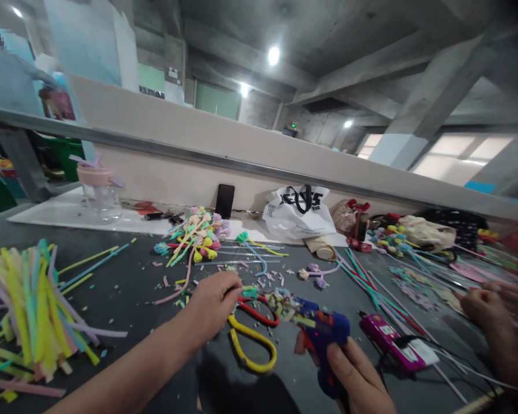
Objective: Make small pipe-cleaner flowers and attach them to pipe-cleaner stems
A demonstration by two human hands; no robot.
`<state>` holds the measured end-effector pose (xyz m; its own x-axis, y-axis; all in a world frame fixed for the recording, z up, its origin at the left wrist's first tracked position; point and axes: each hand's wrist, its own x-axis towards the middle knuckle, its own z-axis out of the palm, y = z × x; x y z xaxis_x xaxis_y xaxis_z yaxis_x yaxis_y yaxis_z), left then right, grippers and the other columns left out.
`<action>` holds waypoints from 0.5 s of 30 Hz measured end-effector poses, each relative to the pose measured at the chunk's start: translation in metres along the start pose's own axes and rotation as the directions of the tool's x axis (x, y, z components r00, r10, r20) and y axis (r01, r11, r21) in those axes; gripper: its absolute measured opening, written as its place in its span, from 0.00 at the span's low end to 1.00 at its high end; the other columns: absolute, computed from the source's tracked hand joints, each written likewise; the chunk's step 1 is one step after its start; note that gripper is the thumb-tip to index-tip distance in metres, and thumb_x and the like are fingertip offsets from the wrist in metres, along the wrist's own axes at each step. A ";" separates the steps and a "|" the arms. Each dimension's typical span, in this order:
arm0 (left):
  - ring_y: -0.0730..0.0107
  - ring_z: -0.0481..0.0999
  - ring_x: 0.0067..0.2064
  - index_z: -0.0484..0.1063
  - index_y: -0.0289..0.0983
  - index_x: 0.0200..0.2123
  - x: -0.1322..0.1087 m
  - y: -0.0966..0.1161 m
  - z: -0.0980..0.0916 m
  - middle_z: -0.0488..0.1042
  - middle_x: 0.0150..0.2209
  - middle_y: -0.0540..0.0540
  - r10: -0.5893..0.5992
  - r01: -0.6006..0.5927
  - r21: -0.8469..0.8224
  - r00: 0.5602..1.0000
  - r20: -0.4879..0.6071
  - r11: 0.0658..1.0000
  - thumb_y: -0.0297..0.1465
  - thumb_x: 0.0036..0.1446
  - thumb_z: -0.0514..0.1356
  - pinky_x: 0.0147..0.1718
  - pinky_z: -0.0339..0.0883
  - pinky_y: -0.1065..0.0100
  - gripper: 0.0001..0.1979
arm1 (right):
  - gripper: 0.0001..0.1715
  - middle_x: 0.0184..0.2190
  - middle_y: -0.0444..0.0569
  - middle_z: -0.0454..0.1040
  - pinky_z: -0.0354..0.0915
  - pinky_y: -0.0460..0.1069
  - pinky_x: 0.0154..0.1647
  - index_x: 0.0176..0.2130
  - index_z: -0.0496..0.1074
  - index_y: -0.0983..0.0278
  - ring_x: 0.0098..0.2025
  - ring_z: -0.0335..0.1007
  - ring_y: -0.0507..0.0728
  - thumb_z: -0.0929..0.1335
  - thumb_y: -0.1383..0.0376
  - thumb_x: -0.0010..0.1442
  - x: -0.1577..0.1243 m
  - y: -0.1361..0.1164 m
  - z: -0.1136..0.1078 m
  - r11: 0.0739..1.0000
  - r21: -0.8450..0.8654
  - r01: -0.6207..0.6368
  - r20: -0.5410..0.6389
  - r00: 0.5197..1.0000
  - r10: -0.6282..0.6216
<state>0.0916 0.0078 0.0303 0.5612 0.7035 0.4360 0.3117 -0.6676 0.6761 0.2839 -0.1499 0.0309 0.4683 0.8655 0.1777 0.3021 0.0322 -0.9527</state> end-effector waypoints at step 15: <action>0.73 0.67 0.29 0.68 0.37 0.25 0.003 -0.002 0.000 0.68 0.25 0.52 -0.076 0.074 -0.165 0.997 -0.008 0.984 0.28 0.52 0.52 0.29 0.59 0.72 0.07 | 0.24 0.40 0.59 0.73 0.63 0.57 0.42 0.47 0.66 0.69 0.43 0.69 0.65 0.64 0.58 0.54 0.059 0.092 -0.044 0.433 -0.880 0.194 0.153 0.980 -0.127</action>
<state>0.0924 0.0108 0.0304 0.5299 0.7542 0.3878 0.2217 -0.5646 0.7950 0.3757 -0.1176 -0.0351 0.2935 0.9207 0.2572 0.9525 -0.2586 -0.1611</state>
